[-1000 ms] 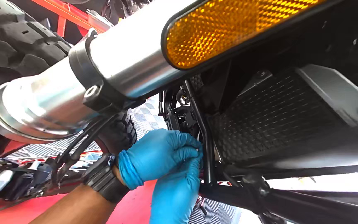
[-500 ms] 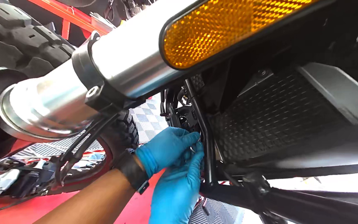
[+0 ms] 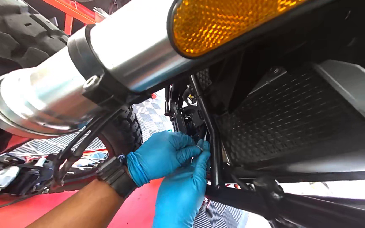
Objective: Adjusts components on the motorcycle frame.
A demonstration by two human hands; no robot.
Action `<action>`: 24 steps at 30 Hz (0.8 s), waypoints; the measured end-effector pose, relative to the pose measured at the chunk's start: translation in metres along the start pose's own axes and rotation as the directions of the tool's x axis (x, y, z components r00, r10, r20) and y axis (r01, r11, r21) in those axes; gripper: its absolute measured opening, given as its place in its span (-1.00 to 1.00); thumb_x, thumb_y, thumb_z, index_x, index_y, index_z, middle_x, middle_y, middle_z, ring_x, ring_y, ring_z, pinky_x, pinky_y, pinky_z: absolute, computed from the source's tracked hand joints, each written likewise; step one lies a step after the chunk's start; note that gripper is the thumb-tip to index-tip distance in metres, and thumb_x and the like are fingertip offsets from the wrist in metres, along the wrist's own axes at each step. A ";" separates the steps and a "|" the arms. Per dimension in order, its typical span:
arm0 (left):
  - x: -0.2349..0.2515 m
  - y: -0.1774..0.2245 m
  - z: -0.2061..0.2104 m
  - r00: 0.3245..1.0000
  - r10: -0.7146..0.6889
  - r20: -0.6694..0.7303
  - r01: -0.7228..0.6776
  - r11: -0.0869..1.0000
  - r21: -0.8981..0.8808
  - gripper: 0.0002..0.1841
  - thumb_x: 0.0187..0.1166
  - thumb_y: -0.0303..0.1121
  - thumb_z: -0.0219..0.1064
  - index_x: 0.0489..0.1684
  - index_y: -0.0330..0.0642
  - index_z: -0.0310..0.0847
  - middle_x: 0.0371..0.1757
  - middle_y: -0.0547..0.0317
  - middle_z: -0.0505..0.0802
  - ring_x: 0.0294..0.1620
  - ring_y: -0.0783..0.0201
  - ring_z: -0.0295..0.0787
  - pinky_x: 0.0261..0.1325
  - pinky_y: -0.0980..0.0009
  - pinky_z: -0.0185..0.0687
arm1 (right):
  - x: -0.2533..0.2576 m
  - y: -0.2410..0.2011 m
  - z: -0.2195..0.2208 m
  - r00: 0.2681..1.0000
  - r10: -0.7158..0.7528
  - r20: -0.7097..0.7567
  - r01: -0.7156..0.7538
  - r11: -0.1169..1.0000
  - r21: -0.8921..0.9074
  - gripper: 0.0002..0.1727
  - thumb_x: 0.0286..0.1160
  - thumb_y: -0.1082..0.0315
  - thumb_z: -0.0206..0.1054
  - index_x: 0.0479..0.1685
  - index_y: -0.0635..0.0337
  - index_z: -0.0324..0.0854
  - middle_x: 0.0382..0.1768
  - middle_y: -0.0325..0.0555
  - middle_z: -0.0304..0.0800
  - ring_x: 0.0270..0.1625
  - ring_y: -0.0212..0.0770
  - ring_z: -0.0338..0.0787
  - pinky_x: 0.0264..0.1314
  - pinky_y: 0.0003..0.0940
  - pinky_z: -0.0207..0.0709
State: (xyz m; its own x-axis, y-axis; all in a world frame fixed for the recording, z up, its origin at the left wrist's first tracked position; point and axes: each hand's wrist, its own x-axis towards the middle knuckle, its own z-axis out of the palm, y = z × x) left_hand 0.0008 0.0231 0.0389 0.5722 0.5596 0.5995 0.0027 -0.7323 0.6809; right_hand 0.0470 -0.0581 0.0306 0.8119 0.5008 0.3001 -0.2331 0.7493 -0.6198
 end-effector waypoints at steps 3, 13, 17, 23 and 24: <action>-0.001 0.027 -0.001 0.930 -0.335 0.153 0.358 0.918 -0.169 -0.49 0.68 0.18 0.22 -0.68 0.13 0.71 -0.70 0.39 0.69 -0.65 0.42 0.59 -0.54 0.33 0.51 | 0.000 0.001 0.004 0.997 0.031 -0.075 -0.032 0.999 -0.011 -0.72 0.85 0.23 0.01 -0.28 0.07 0.51 -0.51 -0.28 0.53 -0.42 -0.41 0.63 -0.28 -0.51 0.59; -0.010 0.019 -0.022 0.997 0.044 0.060 -0.016 0.917 -0.398 -0.78 0.49 -0.28 0.55 0.06 0.10 0.82 -0.02 0.39 0.88 -0.09 0.39 0.80 -0.07 0.45 0.79 | -0.001 0.000 -0.003 0.997 -0.026 0.069 0.026 1.000 0.003 -0.68 0.84 0.22 0.02 0.28 0.20 0.52 0.14 -0.11 0.66 0.30 -0.24 0.66 0.51 -0.26 0.49; -0.003 0.017 -0.012 0.996 0.074 -0.047 -0.082 0.976 -0.201 -0.88 0.61 -0.11 0.43 -0.14 0.22 0.89 -0.22 0.56 0.90 -0.26 0.56 0.81 -0.21 0.48 0.81 | -0.001 0.003 -0.006 0.997 -0.049 0.059 0.047 0.998 0.047 -0.68 0.82 0.25 0.07 0.28 0.26 0.52 0.17 -0.06 0.66 0.33 -0.18 0.65 0.59 -0.21 0.44; 0.021 0.037 -0.003 0.837 -0.481 0.259 0.544 0.684 -0.487 -0.54 0.80 -0.09 0.14 -0.49 -0.17 0.74 -0.70 0.16 0.69 -0.76 0.35 0.51 -0.66 0.45 0.43 | 0.000 0.006 -0.007 0.993 -0.084 0.088 0.091 0.993 -0.076 -0.75 0.86 0.20 0.00 -0.14 0.07 0.52 -0.37 -0.31 0.52 -0.32 -0.43 0.60 -0.18 -0.52 0.55; 0.022 0.038 -0.003 0.793 -0.515 0.324 0.606 0.622 -0.495 -0.52 0.83 -0.10 0.06 -0.46 -0.17 0.72 -0.71 0.17 0.66 -0.77 0.36 0.47 -0.67 0.47 0.39 | -0.001 0.006 -0.007 0.992 -0.090 0.087 0.097 0.992 -0.080 -0.74 0.86 0.21 0.00 -0.21 0.05 0.52 -0.44 -0.33 0.49 -0.42 -0.45 0.57 -0.29 -0.56 0.51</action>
State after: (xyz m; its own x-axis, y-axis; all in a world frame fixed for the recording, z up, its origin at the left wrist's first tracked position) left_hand 0.0114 0.0093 0.0792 0.7181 0.6958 -0.0115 -0.0575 0.0758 0.9955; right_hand 0.0487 -0.0568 0.0220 0.7797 0.4672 0.4168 -0.1095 0.7572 -0.6439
